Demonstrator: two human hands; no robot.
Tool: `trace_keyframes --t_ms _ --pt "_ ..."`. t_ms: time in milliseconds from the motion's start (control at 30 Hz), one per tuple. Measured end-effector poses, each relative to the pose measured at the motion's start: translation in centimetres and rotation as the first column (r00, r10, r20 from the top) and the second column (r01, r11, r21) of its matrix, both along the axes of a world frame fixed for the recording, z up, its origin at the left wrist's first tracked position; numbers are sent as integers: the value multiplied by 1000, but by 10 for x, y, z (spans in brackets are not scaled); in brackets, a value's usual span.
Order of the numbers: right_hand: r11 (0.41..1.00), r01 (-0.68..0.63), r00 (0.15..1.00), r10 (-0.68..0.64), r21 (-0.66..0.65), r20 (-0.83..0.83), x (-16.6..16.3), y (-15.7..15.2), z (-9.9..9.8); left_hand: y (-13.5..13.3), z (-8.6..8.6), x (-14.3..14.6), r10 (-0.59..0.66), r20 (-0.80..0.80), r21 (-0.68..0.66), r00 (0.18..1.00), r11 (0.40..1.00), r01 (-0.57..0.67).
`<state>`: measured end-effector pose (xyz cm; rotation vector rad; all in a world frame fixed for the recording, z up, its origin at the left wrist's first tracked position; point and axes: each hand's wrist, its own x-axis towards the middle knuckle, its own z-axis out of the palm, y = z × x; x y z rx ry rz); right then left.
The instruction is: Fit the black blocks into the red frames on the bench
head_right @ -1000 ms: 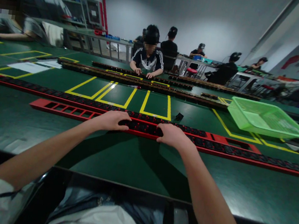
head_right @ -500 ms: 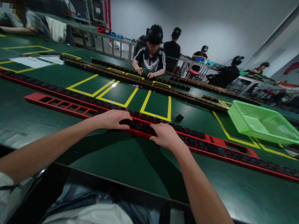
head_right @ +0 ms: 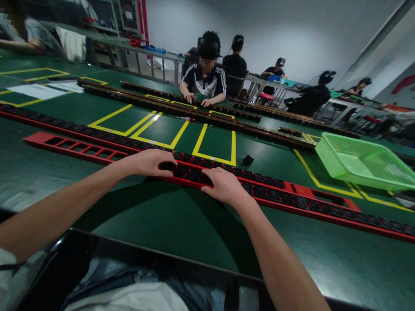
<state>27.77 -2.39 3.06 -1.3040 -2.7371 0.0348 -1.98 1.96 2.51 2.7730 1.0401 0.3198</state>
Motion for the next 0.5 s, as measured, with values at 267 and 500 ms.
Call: trace_keyframes --t_ms 267,500 --pt "1000 -8 1000 8 -2 -11 0 1 -1 2 -3 2 55 42 -20 998 998 -55" --pt "1000 -13 1000 13 -9 1 0 0 2 2 -3 3 58 33 -26 998 998 -58"
